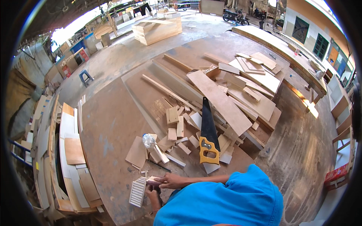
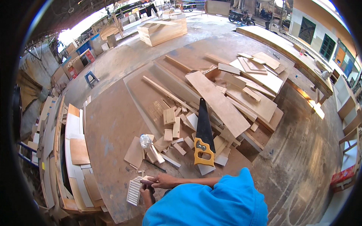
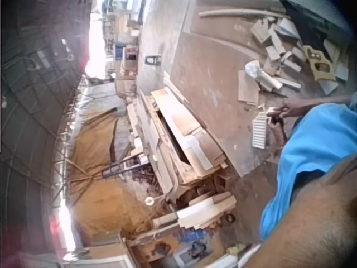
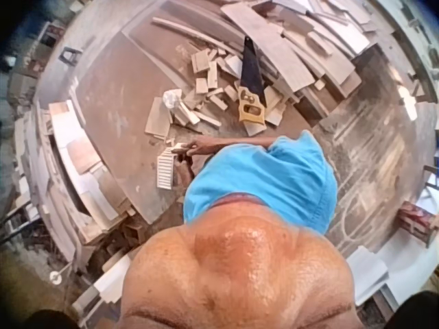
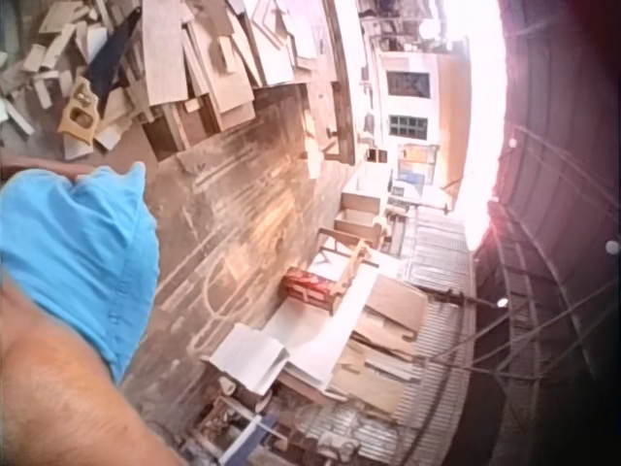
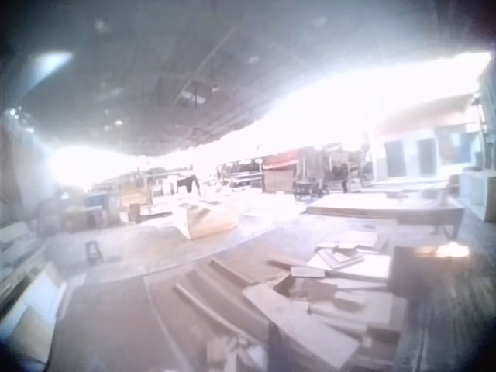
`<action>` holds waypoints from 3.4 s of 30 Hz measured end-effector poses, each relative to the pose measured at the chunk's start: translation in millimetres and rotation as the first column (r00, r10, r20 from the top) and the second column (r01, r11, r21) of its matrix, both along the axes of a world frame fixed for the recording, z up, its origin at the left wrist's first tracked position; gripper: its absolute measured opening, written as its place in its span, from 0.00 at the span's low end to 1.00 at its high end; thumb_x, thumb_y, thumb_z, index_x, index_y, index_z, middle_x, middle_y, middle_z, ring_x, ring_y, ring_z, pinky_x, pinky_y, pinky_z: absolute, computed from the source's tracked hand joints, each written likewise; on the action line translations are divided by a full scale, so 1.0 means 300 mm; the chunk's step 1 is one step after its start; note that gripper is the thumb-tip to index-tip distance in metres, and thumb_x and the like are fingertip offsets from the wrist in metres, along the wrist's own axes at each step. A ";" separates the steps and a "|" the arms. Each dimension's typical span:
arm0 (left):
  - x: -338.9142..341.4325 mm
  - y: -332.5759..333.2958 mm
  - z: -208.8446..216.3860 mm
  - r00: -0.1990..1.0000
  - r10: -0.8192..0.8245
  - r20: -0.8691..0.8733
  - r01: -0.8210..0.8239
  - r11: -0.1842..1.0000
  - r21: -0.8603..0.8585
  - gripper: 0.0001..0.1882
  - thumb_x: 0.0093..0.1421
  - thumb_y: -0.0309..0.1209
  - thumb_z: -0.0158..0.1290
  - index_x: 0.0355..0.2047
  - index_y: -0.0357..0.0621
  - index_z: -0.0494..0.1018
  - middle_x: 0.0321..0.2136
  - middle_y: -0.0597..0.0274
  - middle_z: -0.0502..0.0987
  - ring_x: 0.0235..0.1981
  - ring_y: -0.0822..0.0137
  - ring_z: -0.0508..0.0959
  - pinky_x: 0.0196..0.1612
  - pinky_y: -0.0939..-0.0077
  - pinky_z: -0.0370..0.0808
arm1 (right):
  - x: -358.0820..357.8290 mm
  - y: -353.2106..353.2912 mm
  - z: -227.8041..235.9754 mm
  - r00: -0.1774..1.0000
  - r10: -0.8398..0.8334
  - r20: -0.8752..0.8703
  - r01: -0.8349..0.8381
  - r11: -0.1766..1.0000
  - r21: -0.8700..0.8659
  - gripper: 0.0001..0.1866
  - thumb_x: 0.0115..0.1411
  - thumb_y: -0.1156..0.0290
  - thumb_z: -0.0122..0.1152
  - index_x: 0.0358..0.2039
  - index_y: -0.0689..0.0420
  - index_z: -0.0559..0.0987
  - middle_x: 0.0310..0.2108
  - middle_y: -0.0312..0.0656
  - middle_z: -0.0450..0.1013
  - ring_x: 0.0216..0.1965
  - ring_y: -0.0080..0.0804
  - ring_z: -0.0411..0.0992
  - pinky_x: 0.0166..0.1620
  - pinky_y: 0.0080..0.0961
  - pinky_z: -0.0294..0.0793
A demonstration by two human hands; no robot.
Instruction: The person assembles a small slatted wooden component by fitting and sanding small wooden blocks into a grooved frame.
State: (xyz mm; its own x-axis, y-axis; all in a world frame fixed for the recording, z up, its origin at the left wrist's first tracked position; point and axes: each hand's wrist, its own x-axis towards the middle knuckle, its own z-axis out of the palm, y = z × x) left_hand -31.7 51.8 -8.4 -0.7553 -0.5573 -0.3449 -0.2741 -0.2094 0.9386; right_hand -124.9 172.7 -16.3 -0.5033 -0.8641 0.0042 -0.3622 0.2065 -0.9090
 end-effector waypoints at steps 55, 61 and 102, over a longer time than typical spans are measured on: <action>-0.018 -0.006 -0.033 0.998 0.042 -0.044 -0.038 0.995 0.096 0.10 0.58 0.30 0.48 0.36 0.36 0.72 0.20 0.72 0.68 0.18 0.81 0.63 0.20 0.85 0.57 | -0.018 0.014 0.071 0.990 -0.011 0.138 0.004 0.999 0.050 0.29 0.55 0.56 0.52 0.56 0.55 0.63 0.34 0.60 0.67 0.35 0.50 0.65 0.42 0.39 0.63; -0.036 0.036 -0.022 0.983 -0.167 -0.081 0.173 0.982 0.080 0.10 0.59 0.31 0.49 0.35 0.37 0.72 0.24 0.71 0.70 0.21 0.81 0.64 0.21 0.87 0.59 | -0.062 -0.042 -0.022 0.969 -0.134 0.209 0.158 0.982 -0.107 0.26 0.54 0.61 0.53 0.52 0.61 0.66 0.25 0.60 0.68 0.24 0.44 0.69 0.32 0.34 0.66; -0.033 -0.013 -0.023 0.991 -0.063 -0.117 0.061 0.998 -0.023 0.07 0.58 0.25 0.46 0.31 0.35 0.72 0.17 0.70 0.68 0.18 0.80 0.63 0.21 0.84 0.60 | -0.054 -0.027 0.061 0.996 -0.072 -0.046 0.067 0.993 -0.101 0.24 0.52 0.64 0.53 0.48 0.65 0.68 0.33 0.62 0.70 0.33 0.45 0.72 0.38 0.34 0.68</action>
